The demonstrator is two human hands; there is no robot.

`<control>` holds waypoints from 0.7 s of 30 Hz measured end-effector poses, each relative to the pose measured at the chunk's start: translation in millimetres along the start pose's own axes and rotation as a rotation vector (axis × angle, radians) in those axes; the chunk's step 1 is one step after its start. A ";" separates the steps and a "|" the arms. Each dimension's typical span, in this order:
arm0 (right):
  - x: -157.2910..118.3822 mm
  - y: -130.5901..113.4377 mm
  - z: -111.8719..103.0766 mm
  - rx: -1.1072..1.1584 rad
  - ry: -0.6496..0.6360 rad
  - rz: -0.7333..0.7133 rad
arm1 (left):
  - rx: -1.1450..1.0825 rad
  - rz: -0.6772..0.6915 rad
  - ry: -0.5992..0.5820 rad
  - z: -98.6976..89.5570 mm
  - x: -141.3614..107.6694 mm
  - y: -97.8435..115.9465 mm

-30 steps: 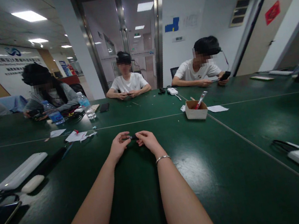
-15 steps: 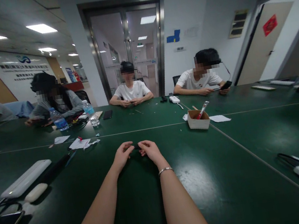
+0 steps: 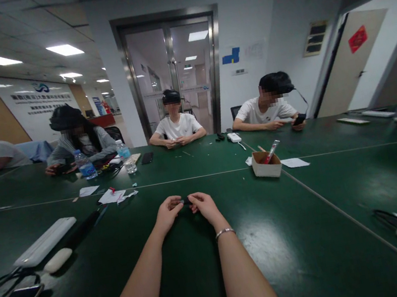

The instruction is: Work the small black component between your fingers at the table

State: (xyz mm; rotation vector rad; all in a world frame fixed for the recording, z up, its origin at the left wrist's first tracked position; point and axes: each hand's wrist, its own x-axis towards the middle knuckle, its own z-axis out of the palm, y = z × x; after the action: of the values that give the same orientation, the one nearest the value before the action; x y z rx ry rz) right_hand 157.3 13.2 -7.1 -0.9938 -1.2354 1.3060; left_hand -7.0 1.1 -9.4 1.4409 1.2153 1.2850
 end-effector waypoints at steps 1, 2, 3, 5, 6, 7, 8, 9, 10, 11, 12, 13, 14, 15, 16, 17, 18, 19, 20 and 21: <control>-0.2 -0.3 0.1 0.000 0.001 -0.002 | 0.006 0.013 -0.006 -0.4 0.3 -1.4; -0.3 -0.3 0.0 -0.001 0.000 -0.001 | 0.012 0.028 -0.014 -0.8 0.5 -2.6; -0.3 -0.3 -0.1 -0.001 -0.001 0.000 | 0.016 0.043 -0.021 -1.2 0.7 -3.5; -0.2 0.3 -0.4 -0.002 -0.003 0.002 | 0.018 0.067 -0.028 -1.7 0.8 -3.7; -0.1 0.7 -0.6 -0.003 -0.005 0.002 | 0.017 0.074 -0.030 -1.8 0.6 -3.2; -0.2 1.1 -0.7 -0.004 -0.005 0.001 | 0.017 0.077 -0.030 -1.8 0.4 -2.5; -0.3 1.4 -0.8 -0.004 -0.003 0.000 | 0.019 0.077 -0.031 -1.7 0.1 -1.8; -0.5 1.5 -0.9 -0.005 -0.001 -0.002 | 0.020 0.077 -0.032 -1.7 -0.2 -1.1; -0.8 1.5 -0.9 -0.007 0.000 -0.004 | 0.021 0.079 -0.034 -1.6 -0.5 -0.7; -1.1 1.3 -1.0 -0.011 -0.001 -0.005 | 0.021 0.082 -0.040 -1.6 -0.8 -0.5; -1.3 1.0 -0.9 -0.016 -0.004 -0.006 | 0.021 0.087 -0.050 -1.6 -1.1 -0.4; -1.6 0.7 -0.9 -0.021 -0.008 -0.006 | 0.021 0.092 -0.062 -1.7 -1.5 -0.3; -1.8 0.4 -0.9 -0.025 -0.011 -0.006 | 0.022 0.092 -0.072 -1.7 -1.8 -0.2; -2.0 0.2 -0.9 -0.027 -0.012 -0.007 | 0.026 0.086 -0.079 -1.9 -2.2 0.1; -2.2 0.0 -0.9 -0.027 -0.013 -0.008 | 0.031 0.075 -0.082 -1.9 -2.5 0.6; -2.4 -0.1 -0.8 -0.026 -0.011 -0.010 | 0.038 0.060 -0.083 -2.0 -2.8 1.2; -2.6 -0.1 -0.7 -0.026 -0.010 -0.012 | 0.045 0.043 -0.082 -2.0 -2.9 1.7; -2.9 -0.2 -0.6 -0.025 -0.008 -0.013 | 0.051 0.026 -0.081 -1.9 -3.0 2.1; -3.3 -0.3 -0.4 -0.024 -0.007 -0.014 | 0.061 0.010 -0.087 -1.8 -2.9 2.2; -3.8 -0.5 -0.1 -0.023 -0.008 -0.014 | 0.079 -0.004 -0.092 -1.4 -2.6 1.9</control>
State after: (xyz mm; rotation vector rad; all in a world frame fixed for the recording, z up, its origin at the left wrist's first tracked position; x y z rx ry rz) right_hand 158.0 9.5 -6.8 -0.9952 -1.2637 1.2893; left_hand -8.2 -1.9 -7.9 1.5364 1.2182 1.1671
